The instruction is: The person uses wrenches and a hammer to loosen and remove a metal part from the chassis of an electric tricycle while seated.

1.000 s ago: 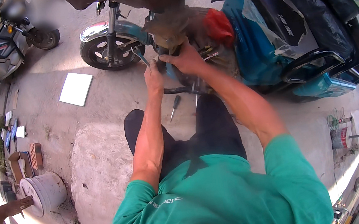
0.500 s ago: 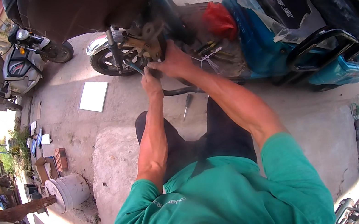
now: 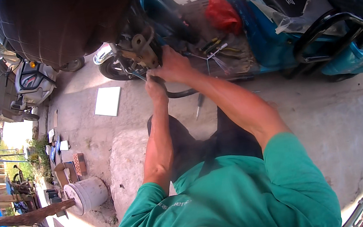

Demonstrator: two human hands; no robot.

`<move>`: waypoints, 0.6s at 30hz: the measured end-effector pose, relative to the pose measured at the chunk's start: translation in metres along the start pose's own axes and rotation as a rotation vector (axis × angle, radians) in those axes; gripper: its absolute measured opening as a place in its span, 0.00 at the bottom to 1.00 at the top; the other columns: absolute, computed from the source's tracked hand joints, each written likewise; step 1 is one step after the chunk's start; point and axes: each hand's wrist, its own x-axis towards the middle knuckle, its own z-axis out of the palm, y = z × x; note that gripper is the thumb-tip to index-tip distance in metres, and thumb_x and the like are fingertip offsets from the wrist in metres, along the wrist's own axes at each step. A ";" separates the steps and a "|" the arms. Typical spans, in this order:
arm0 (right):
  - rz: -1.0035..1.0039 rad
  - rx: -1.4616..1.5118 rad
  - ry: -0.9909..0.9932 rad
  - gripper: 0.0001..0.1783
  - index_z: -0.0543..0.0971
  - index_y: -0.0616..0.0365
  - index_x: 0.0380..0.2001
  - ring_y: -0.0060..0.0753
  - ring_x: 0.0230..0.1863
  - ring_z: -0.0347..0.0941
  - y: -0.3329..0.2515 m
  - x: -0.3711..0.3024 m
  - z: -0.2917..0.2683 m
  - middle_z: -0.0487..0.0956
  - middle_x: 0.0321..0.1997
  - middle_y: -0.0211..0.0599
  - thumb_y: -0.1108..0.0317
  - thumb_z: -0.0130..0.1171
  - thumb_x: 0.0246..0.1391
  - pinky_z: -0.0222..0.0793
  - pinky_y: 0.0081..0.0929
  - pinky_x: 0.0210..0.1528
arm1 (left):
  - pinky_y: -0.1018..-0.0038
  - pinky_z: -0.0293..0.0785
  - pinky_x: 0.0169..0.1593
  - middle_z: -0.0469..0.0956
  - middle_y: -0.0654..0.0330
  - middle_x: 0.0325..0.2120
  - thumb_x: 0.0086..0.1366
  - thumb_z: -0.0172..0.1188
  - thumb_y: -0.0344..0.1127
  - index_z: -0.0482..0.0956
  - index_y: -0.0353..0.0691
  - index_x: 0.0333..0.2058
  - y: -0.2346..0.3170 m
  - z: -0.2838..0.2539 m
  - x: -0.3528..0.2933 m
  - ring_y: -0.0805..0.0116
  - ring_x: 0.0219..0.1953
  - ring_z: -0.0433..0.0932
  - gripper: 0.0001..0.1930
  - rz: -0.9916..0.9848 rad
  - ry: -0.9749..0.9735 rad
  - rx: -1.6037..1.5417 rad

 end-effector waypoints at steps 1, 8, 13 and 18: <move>-0.004 -0.002 0.000 0.54 0.65 0.69 0.60 0.56 0.62 0.75 0.000 0.001 -0.001 0.77 0.60 0.57 0.38 0.74 0.43 0.71 0.44 0.61 | 0.75 0.73 0.39 0.81 0.60 0.37 0.80 0.39 0.42 0.80 0.34 0.47 0.000 0.002 -0.001 0.70 0.38 0.79 0.22 0.005 -0.007 -0.030; 0.022 0.014 -0.020 0.55 0.63 0.64 0.62 0.57 0.63 0.74 0.000 0.004 -0.002 0.74 0.63 0.55 0.39 0.75 0.41 0.72 0.48 0.61 | 0.74 0.72 0.35 0.80 0.62 0.32 0.76 0.42 0.41 0.81 0.36 0.38 0.015 0.016 0.000 0.71 0.33 0.78 0.20 0.009 0.095 0.089; 0.022 0.020 -0.047 0.52 0.65 0.63 0.61 0.55 0.64 0.73 -0.003 0.000 -0.004 0.73 0.63 0.54 0.40 0.74 0.43 0.72 0.48 0.60 | 0.73 0.70 0.35 0.80 0.62 0.29 0.73 0.46 0.40 0.83 0.34 0.38 0.001 0.006 0.006 0.73 0.32 0.76 0.19 0.015 0.148 0.056; -0.051 0.140 0.184 0.37 0.75 0.61 0.53 0.54 0.57 0.78 0.001 -0.031 -0.009 0.78 0.57 0.51 0.45 0.72 0.48 0.75 0.45 0.57 | 0.69 0.75 0.33 0.82 0.56 0.28 0.74 0.47 0.43 0.83 0.30 0.39 0.018 0.015 -0.005 0.67 0.30 0.80 0.21 0.026 0.188 0.153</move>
